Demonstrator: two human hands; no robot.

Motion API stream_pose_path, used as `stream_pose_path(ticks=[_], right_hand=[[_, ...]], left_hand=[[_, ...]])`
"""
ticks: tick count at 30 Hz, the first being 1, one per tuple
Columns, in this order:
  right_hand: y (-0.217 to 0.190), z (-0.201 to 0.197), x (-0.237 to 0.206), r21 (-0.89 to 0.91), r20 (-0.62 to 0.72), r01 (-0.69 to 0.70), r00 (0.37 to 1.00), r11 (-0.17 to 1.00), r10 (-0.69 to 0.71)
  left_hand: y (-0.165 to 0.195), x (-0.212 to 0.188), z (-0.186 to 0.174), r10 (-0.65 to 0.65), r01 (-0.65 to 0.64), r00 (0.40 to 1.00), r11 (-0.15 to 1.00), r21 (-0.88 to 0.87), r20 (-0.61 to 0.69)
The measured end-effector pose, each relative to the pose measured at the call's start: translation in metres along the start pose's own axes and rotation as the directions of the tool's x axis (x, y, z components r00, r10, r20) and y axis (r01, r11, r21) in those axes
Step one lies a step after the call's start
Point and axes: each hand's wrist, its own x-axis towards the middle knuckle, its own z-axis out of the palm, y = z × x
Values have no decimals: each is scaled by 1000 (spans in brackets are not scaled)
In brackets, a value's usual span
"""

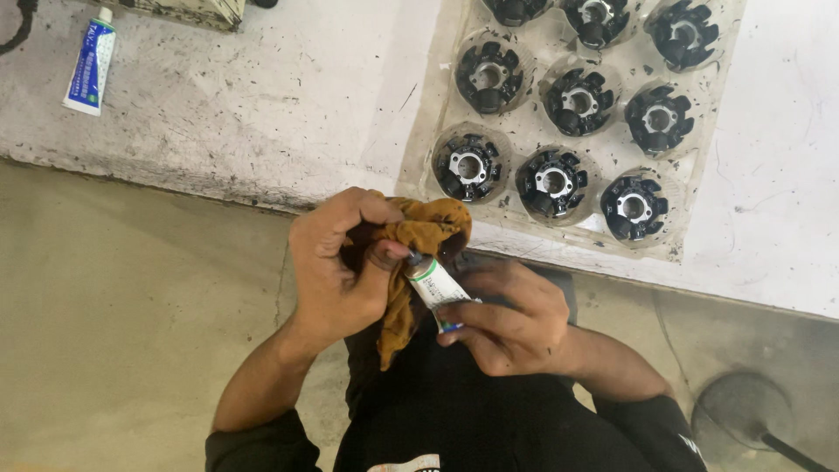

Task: The person applies adhesive from a tube to the inner rim of small black mechanical parts, one at a time, then places them into a clear plastic tray. The person occasionally wipes the tube tip with a cloth and moves trays on the workbench.

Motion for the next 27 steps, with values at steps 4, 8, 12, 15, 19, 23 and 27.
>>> stream_pose_path(ticks=[4, 8, 12, 15, 19, 23, 27], right_hand=[[-3, 23, -17, 539, -97, -298, 907, 788, 409], [11, 35, -32, 850, -90, -217, 838, 480, 539], [23, 38, -45, 863, -40, -276, 797, 422, 603], [28, 41, -50, 870, 4, -316, 772, 379, 635], [22, 48, -48, 750, -75, -402, 736, 525, 672], [24, 50, -35, -232, -320, -46, 947, 972, -32], [23, 59, -20, -187, -261, -18, 965, 982, -32]], left_hand=[[7, -3, 6, 117, -112, 991, 991, 78, -68], [8, -4, 12, 330, -303, 941, 918, 254, -71], [5, -9, 19, 418, -376, 905, 873, 309, -79], [-1, -13, 20, 419, -357, 901, 862, 361, -109], [-11, -19, 22, 417, -329, 894, 859, 392, -165], [-19, -26, 17, 361, -257, 898, 893, 369, -249], [-25, -34, 3, 327, -206, 891, 908, 364, -314]])
